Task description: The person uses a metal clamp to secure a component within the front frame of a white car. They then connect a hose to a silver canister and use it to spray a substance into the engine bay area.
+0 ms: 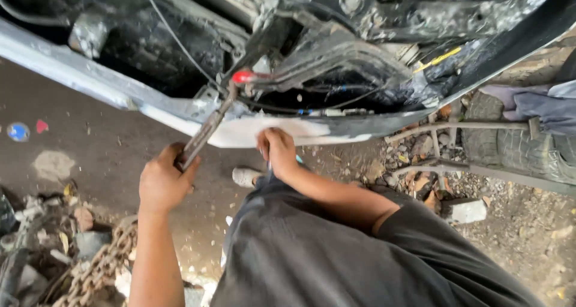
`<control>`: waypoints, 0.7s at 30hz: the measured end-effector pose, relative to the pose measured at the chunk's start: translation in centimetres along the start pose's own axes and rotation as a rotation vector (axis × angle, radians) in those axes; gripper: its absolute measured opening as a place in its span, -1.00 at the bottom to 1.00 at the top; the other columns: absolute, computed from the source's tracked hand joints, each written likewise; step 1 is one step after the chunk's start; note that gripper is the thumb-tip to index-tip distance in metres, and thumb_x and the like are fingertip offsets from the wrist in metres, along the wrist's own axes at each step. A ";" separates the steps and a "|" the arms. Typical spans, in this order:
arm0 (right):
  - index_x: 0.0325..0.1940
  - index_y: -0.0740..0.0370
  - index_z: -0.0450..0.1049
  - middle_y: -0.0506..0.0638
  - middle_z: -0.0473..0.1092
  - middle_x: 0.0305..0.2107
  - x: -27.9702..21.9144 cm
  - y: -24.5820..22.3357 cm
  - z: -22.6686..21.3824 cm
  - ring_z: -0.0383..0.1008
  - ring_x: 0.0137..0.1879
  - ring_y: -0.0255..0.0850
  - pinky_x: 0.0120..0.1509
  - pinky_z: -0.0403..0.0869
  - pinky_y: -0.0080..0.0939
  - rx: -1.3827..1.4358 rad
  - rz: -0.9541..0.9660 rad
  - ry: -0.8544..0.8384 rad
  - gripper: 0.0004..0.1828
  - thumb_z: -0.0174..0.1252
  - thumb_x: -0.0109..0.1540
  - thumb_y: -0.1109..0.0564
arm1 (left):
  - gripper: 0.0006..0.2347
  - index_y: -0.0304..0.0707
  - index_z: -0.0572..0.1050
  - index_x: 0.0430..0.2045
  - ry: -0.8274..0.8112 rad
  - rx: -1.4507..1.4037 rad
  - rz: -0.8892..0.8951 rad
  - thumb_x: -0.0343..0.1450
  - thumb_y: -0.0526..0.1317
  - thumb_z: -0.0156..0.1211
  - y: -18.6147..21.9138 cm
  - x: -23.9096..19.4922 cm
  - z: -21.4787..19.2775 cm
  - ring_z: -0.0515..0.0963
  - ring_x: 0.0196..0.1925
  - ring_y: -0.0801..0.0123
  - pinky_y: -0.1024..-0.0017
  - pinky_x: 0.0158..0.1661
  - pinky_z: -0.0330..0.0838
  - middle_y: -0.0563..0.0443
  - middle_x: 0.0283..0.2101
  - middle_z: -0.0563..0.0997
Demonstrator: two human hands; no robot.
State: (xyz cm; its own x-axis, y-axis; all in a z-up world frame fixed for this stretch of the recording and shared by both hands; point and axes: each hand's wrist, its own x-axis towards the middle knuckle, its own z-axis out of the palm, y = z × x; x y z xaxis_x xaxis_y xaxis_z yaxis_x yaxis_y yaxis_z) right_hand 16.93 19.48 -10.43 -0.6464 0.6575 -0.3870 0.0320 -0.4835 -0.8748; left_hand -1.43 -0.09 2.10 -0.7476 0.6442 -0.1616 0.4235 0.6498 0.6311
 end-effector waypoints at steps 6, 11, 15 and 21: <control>0.16 0.13 0.48 -0.05 0.44 -0.33 4.1 -7.8 1.6 0.21 -0.51 -0.37 -0.45 0.18 -0.30 0.351 0.203 0.001 -0.64 -0.02 0.29 0.18 | -0.70 -0.24 0.58 -0.09 0.168 0.136 0.060 0.33 -0.17 0.31 -0.4 -1.6 1.5 0.62 -0.17 -0.11 0.09 -0.19 0.53 -0.19 -0.14 0.61; 0.04 0.21 0.47 0.07 0.43 -0.36 4.5 -4.8 1.4 0.18 -0.54 -0.32 -0.42 0.20 -0.26 0.546 0.096 -0.124 -0.74 0.04 0.38 0.02 | -0.61 -0.46 0.46 -0.01 0.351 0.319 0.247 0.50 -0.05 0.32 0.9 -2.3 2.7 0.50 -0.11 -0.14 0.09 -0.13 0.51 -0.28 -0.12 0.46; -0.10 0.24 0.45 0.06 0.43 -0.39 7.5 -1.9 1.8 0.18 -0.56 -0.32 -0.46 0.22 -0.23 0.337 0.137 -0.025 -0.69 0.06 0.43 -0.07 | -0.68 -0.39 0.47 -0.14 0.312 0.322 0.195 0.49 -0.05 0.31 0.2 -1.9 3.5 0.49 -0.15 -0.13 0.07 -0.17 0.47 -0.24 -0.14 0.48; -0.06 0.17 0.50 -0.09 0.46 -0.41 12.3 -3.1 2.2 0.22 -0.52 -0.37 -0.48 0.27 -0.25 0.080 0.460 0.041 -0.73 0.02 0.37 -0.04 | -0.67 -0.39 0.42 -0.21 0.288 0.334 0.201 0.48 -0.06 0.33 -0.1 -1.6 3.9 0.47 -0.18 -0.14 0.05 -0.20 0.45 -0.27 -0.18 0.45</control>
State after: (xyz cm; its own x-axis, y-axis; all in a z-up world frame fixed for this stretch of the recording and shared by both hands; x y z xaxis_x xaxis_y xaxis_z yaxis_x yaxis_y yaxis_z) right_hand 7.19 27.78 -11.87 -0.5479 0.3863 -0.7420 0.2481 -0.7721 -0.5851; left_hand 1.74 0.41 -0.63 -0.7251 0.6634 0.1847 0.6801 0.6479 0.3430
